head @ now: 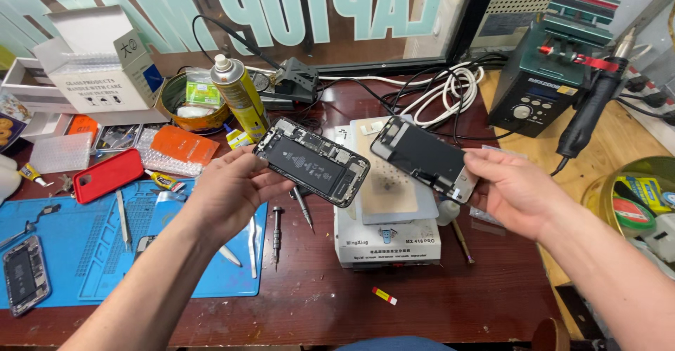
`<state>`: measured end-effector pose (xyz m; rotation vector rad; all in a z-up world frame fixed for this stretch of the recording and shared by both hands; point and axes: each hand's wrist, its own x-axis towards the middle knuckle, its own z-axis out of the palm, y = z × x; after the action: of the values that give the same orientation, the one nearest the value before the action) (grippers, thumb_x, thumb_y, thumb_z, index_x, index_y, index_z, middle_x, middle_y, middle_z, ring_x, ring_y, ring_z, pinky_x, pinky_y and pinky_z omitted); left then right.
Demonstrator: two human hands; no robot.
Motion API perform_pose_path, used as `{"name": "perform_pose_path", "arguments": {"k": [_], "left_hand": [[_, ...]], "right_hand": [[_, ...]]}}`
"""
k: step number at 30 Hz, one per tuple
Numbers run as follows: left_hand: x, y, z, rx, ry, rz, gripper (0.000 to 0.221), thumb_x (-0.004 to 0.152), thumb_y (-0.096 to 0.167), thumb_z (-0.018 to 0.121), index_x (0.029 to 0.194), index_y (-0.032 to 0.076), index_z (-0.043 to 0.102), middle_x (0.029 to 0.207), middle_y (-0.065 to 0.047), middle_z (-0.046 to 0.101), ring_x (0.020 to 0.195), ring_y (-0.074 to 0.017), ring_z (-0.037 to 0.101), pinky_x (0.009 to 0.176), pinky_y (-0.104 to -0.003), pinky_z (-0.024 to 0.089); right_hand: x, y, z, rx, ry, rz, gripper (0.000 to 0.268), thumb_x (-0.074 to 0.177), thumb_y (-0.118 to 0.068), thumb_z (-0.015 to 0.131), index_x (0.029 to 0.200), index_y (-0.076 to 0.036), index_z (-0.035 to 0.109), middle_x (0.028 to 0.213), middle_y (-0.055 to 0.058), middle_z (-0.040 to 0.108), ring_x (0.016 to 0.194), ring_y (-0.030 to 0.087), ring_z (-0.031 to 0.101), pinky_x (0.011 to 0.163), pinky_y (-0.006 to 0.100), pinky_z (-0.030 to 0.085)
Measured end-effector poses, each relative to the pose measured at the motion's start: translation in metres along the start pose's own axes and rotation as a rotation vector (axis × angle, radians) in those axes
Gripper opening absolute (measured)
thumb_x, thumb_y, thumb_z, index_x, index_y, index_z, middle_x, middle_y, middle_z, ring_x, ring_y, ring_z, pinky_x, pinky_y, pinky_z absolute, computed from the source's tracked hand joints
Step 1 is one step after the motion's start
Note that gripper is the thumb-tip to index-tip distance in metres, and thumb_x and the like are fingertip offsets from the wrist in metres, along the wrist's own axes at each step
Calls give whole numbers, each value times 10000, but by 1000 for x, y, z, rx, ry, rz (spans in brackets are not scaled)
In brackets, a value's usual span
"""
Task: The person disassembles a smartphone by removing screws and prying open the casing. They detach the screen assembly from the frame and set it aside, then continue to remove internal components using a screwdriver and a prying tool.
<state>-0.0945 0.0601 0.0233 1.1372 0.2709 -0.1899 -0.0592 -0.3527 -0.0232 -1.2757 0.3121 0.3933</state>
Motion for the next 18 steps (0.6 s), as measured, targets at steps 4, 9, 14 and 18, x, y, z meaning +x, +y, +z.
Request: {"name": "perform_pose_path", "arguments": {"k": [4,9,14,18], "left_hand": [[-3,11,-20,4,-26,43,248,942,2,488,1165,-17,596,1015,-111,698,791,-171,672,825,-416,635],[-2,16,-21,0,-19,38,301,937,6,472,1203,-10,611,1033,-98,728,812,-164,706,777,-388,621],[2,14,-18,-21,-73,39,305,944,3,480,1213,-15,623,1009,-101,749,778,-174,716,741,-381,618],[7,11,-23,-17,-68,7,282,943,8,482,1181,-20,630,999,-104,749,774,-180,724,727,-377,632]], "right_hand": [[7,16,32,-37,-8,83,162,989,-192,608,1118,-117,671,957,-18,690,842,120,641,746,333,537],[15,20,48,-100,32,128,187,980,-185,614,1129,-93,678,964,-3,701,843,121,642,747,321,525],[14,25,50,-152,76,135,205,985,-179,624,1148,-74,689,961,4,696,830,119,626,746,326,510],[13,29,50,-207,94,120,221,988,-175,623,1151,-51,707,959,15,697,830,121,626,774,336,533]]}}
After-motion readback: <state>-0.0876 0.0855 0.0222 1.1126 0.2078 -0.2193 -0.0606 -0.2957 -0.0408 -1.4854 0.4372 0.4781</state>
